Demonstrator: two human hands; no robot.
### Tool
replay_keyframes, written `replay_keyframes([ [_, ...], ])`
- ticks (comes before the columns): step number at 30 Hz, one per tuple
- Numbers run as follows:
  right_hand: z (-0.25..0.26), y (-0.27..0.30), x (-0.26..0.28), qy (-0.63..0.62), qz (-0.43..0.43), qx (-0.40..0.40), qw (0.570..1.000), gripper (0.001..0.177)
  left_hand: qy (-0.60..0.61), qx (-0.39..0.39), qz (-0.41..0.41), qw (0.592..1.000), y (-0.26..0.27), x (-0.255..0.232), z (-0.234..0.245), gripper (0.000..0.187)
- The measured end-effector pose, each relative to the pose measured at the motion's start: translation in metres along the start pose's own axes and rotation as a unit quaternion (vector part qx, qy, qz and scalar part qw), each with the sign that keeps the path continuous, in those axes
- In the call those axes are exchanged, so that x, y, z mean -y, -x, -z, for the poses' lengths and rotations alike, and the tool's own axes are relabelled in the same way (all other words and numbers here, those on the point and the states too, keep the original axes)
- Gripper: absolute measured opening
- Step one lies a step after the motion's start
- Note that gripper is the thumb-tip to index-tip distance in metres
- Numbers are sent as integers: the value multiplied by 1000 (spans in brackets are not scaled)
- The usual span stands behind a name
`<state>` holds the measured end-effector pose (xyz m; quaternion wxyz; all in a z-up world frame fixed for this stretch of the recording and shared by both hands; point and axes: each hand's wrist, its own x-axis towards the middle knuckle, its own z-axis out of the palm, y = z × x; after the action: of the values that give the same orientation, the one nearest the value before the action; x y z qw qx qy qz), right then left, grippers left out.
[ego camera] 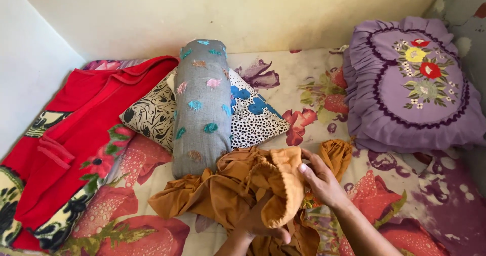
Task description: Stuffing a long bolster-style pillow into a brown fabric cover on a bed.
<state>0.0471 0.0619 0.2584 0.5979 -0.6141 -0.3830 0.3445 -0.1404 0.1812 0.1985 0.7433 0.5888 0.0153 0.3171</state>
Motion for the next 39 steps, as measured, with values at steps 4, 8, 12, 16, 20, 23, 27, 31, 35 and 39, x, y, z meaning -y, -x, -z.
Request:
replay_keyframes([
  [4, -17, 11, 26, 2, 38, 19, 999, 78, 171, 48, 38, 983, 0, -13, 1, 74],
  [8, -22, 20, 34, 58, 63, 42, 995, 78, 211, 38, 76, 974, -12, -27, -2, 70],
  [12, -15, 25, -13, 35, 103, 22, 994, 36, -112, -151, 21, 982, -21, -21, 5, 51],
  [16, -12, 30, 4, 191, 224, -19, 956, 19, -253, -216, -77, 940, -20, -37, -1, 48],
  [20, -17, 31, 2, 93, 241, -39, 965, 21, -283, -225, -72, 930, -15, -56, -12, 49],
  [23, -14, 30, 0, 63, 248, -82, 963, 21, -358, -237, -147, 891, -16, -69, -18, 56],
  [27, -10, 33, -3, 27, 240, -102, 965, 20, -482, -216, -189, 828, -3, -44, -6, 42],
  [31, -6, 38, -16, -36, 207, -85, 974, 18, -477, -169, -121, 854, -16, -43, -12, 34],
  [35, 4, 41, -47, -218, 111, -70, 967, 16, -467, -175, -101, 861, -37, -26, 3, 54],
  [39, 8, 46, -35, -357, 99, 4, 929, 16, -325, -107, 34, 939, -55, 10, 21, 74],
])
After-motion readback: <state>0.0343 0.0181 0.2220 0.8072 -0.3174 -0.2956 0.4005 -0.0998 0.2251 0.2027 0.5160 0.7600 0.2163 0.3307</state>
